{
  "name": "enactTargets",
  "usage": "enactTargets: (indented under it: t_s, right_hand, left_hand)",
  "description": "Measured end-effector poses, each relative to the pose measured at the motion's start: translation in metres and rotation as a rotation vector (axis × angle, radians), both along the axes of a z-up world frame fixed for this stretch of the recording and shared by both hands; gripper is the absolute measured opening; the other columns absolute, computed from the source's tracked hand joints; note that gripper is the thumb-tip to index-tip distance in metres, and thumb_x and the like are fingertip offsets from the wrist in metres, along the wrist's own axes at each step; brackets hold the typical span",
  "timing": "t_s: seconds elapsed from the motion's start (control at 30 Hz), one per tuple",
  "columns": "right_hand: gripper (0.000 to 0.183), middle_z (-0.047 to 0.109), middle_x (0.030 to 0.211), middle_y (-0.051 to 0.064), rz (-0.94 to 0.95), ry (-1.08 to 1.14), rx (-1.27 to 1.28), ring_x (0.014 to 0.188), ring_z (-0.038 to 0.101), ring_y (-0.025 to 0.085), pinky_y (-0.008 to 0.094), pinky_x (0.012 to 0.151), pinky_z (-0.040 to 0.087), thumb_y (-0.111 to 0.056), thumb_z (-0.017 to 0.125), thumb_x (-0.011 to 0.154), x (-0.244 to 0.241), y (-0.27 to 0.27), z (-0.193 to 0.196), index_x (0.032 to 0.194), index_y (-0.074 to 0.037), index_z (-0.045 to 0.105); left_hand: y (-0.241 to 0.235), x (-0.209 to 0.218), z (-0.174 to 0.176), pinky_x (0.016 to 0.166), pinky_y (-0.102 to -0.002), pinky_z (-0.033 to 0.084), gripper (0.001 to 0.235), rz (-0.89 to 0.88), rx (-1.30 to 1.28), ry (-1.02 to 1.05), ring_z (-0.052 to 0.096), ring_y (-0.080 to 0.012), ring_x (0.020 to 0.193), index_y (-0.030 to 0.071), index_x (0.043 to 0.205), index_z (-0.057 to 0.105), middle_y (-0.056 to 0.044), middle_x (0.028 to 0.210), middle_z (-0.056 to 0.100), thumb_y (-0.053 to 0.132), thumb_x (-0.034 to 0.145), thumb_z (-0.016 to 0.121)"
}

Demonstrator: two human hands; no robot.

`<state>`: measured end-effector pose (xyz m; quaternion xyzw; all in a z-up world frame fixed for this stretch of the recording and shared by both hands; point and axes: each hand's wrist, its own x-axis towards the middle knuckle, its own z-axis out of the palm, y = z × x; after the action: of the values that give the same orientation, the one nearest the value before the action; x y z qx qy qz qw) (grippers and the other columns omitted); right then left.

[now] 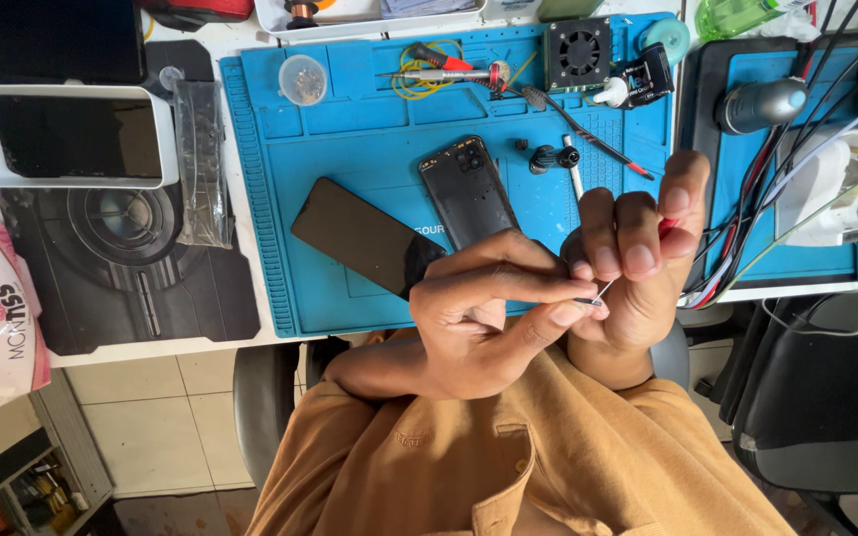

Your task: The person operates a smartphone, then opens its back cover to expose the internal components. They use a screwdriver to adjust a small component and a UV flashlight to inspect the device.

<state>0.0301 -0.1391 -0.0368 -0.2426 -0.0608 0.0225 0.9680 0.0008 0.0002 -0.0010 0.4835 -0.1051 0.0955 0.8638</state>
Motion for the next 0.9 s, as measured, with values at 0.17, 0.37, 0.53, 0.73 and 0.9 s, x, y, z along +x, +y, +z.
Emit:
enactTargets:
  t_s: [0.17,0.37,0.53,0.73,0.9]
  right_hand:
    - [0.027,0.066,0.081,-0.002,0.014,-0.013,0.018,0.074,0.058,0.008,0.022,0.07,0.062,-0.02,0.067,0.107,0.0012,-0.0003,-0.0015,0.114,-0.012,0.042]
    - [0.025,0.066,0.081,-0.002,0.016,-0.012,0.037,0.075,0.059,0.008,0.023,0.071,0.063,-0.022,0.065,0.108,0.0003,-0.0007,-0.0027,0.111,-0.012,0.043]
    - [0.025,0.066,0.082,-0.004,0.039,-0.017,0.055,0.077,0.058,0.007,0.022,0.073,0.063,-0.026,0.064,0.108,0.0009,-0.0009,-0.0034,0.113,-0.012,0.044]
    - [0.025,0.066,0.083,-0.005,0.1,0.015,0.124,0.078,0.058,0.005,0.019,0.073,0.062,-0.03,0.061,0.109,0.003,0.0003,-0.0046,0.117,-0.011,0.047]
    - [0.024,0.066,0.083,-0.005,0.128,0.032,0.13,0.078,0.059,0.004,0.018,0.071,0.061,-0.032,0.06,0.11,0.0032,-0.0002,-0.0041,0.115,-0.011,0.048]
  left_hand:
    - [-0.0002,-0.0003,0.0004,0.075,-0.023,0.062,0.014,-0.003,-0.008,0.007,0.075,-0.0165,0.082,-0.003,0.116,0.072,-0.014,0.101,0.071,-0.007,0.102,0.072]
    - [-0.0012,-0.001,-0.0001,0.075,-0.022,0.061,0.015,0.005,0.005,0.008,0.075,-0.0159,0.08,-0.003,0.116,0.073,-0.014,0.101,0.071,-0.007,0.102,0.073]
    - [-0.0027,-0.0003,-0.0015,0.075,-0.022,0.062,0.014,0.005,-0.009,0.007,0.075,-0.0149,0.08,-0.002,0.115,0.073,-0.013,0.101,0.071,-0.006,0.101,0.073]
    - [-0.0011,0.0033,-0.0055,0.077,-0.023,0.062,0.018,0.032,0.074,-0.05,0.075,-0.0154,0.084,-0.002,0.112,0.073,-0.014,0.101,0.073,-0.009,0.095,0.077]
    - [0.0004,0.0038,-0.0068,0.08,-0.023,0.061,0.021,0.037,0.109,-0.07,0.075,-0.0172,0.087,-0.002,0.111,0.073,-0.015,0.103,0.073,-0.01,0.093,0.077]
